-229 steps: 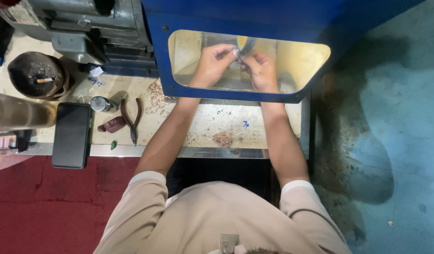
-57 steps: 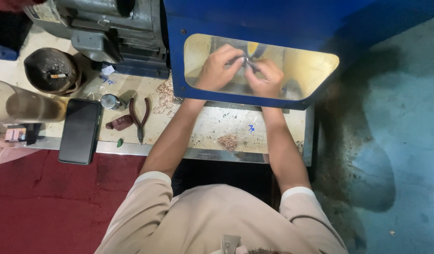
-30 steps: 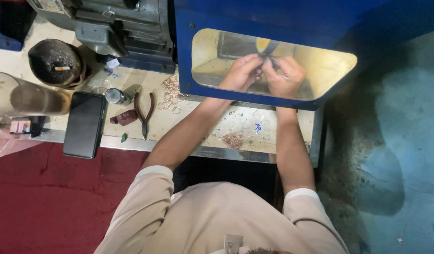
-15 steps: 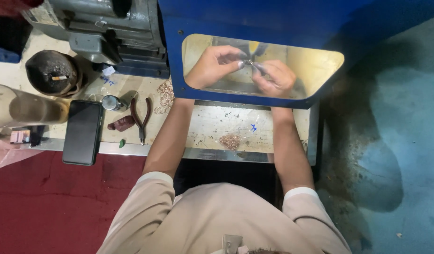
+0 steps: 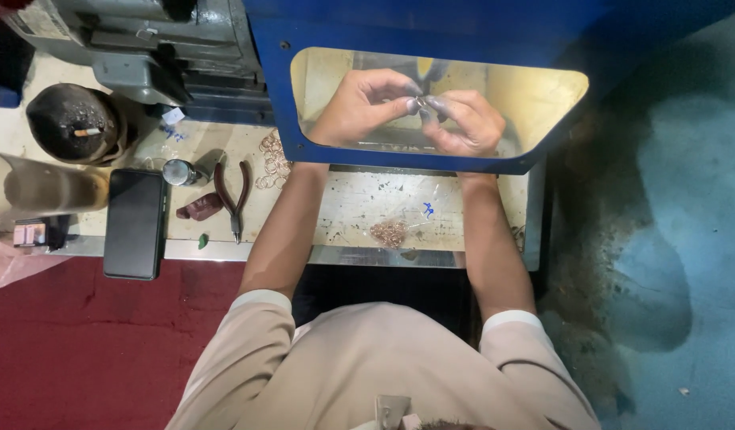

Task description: Polishing small jewelry components using a bench polisher inside a protective shield.

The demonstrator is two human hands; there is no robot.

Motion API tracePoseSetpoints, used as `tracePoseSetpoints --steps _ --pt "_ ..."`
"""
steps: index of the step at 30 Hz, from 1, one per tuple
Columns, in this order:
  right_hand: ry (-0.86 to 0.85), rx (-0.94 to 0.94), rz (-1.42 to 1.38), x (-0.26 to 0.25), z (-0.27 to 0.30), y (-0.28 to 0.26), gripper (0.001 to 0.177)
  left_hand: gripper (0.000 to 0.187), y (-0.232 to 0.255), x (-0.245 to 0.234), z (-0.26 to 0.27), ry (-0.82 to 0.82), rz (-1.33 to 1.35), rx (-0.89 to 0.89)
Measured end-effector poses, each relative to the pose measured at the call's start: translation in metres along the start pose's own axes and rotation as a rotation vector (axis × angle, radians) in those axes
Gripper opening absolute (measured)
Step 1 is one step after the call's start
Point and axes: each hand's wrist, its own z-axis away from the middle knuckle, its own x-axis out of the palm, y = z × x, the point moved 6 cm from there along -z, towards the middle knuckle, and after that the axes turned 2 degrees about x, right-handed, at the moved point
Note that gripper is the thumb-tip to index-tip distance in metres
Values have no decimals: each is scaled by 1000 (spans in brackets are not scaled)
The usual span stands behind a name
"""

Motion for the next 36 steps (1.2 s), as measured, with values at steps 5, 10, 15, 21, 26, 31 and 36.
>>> tracePoseSetpoints --steps 5,10,15,21,26,31,36 --pt "-26 -10 -11 -1 -3 -5 22 16 -7 4 -1 2 56 17" --pt "-19 -3 14 7 1 4 18 17 -12 4 -2 61 52 -94" --pt "26 301 -7 25 20 31 11 16 -23 -3 -1 141 -5 -224" --pt "139 576 -146 35 21 24 16 16 -41 -4 -3 242 40 -180" --pt "173 696 -213 41 19 27 9 24 -67 -3 -1 353 55 -325" --pt "203 686 -190 46 22 31 7 24 -71 -6 0 393 85 -299" --pt "202 693 -208 48 22 33 19 23 -67 -6 0 401 93 -299"
